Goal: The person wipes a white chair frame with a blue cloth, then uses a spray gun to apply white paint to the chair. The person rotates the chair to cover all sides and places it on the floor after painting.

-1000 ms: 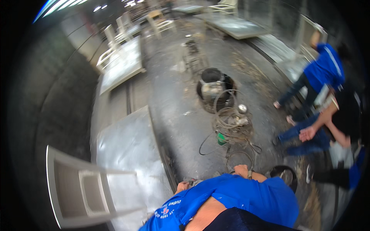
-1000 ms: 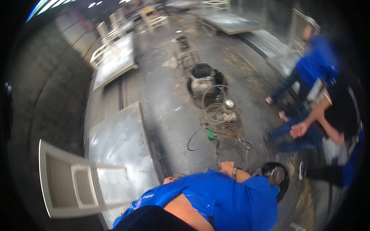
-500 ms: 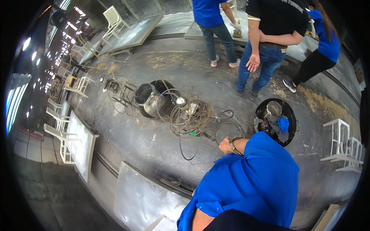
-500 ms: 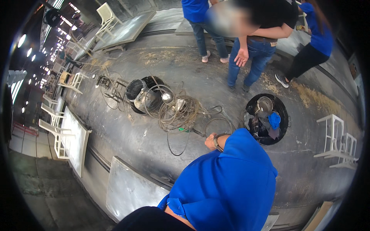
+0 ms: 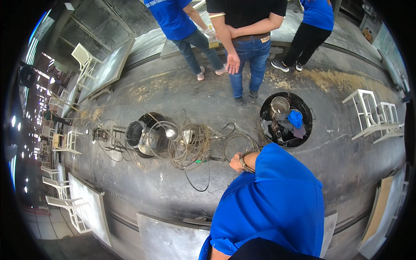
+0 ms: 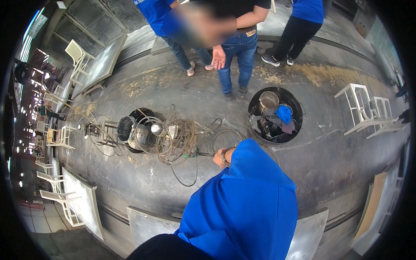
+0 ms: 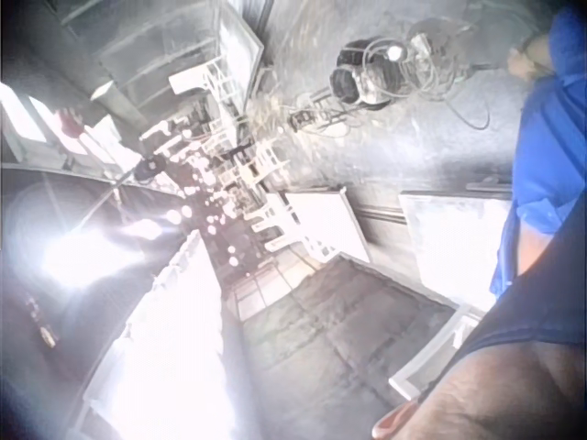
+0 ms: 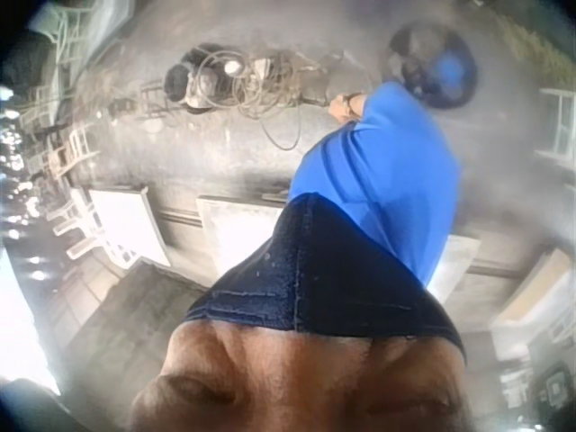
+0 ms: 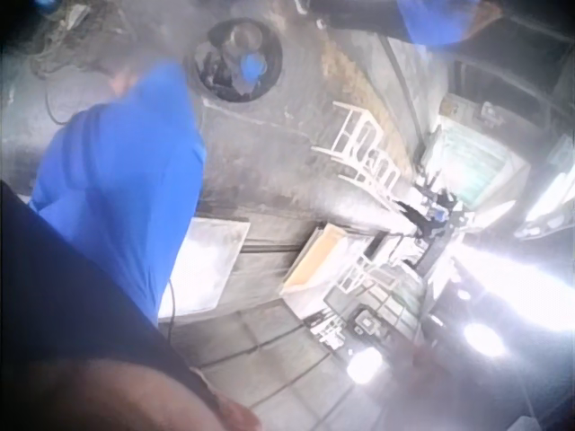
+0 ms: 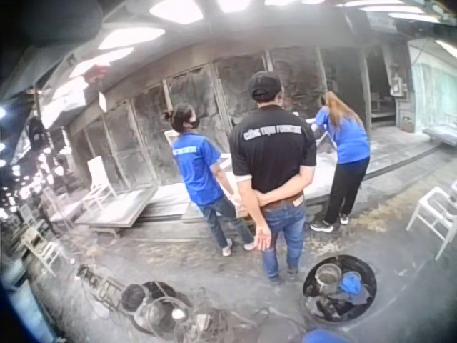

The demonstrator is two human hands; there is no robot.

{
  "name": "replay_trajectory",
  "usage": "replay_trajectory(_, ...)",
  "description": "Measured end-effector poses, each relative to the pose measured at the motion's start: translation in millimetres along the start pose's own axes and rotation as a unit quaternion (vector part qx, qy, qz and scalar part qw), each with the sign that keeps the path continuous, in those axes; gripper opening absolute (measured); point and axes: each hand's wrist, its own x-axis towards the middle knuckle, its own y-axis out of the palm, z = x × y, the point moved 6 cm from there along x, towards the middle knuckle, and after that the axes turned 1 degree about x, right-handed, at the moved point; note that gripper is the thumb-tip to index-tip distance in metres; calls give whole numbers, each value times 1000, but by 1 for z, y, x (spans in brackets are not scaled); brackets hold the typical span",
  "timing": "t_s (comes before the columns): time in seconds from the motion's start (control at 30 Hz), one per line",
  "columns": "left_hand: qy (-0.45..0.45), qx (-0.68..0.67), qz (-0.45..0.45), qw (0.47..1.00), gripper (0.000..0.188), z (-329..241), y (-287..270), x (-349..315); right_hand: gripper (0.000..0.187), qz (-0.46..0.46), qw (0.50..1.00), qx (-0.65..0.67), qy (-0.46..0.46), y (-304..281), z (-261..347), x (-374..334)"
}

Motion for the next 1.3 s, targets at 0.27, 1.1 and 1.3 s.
replay_trajectory(0.27, 9, 5, 5, 1000, 35, -11, -1, 3, 38, 26, 999, -25, 28, 22, -10, 7)
replay_trajectory(1.1, -20, -169, -148, 974, 34, 90, 20, -93, 35, 48, 997, -67, -14, -10, 18, -19)
replay_trajectory(1.3, -97, -268, -121, 951, 40, 93, 34, -108, 37, 74, 996, -45, -28, -9, 23, -23)
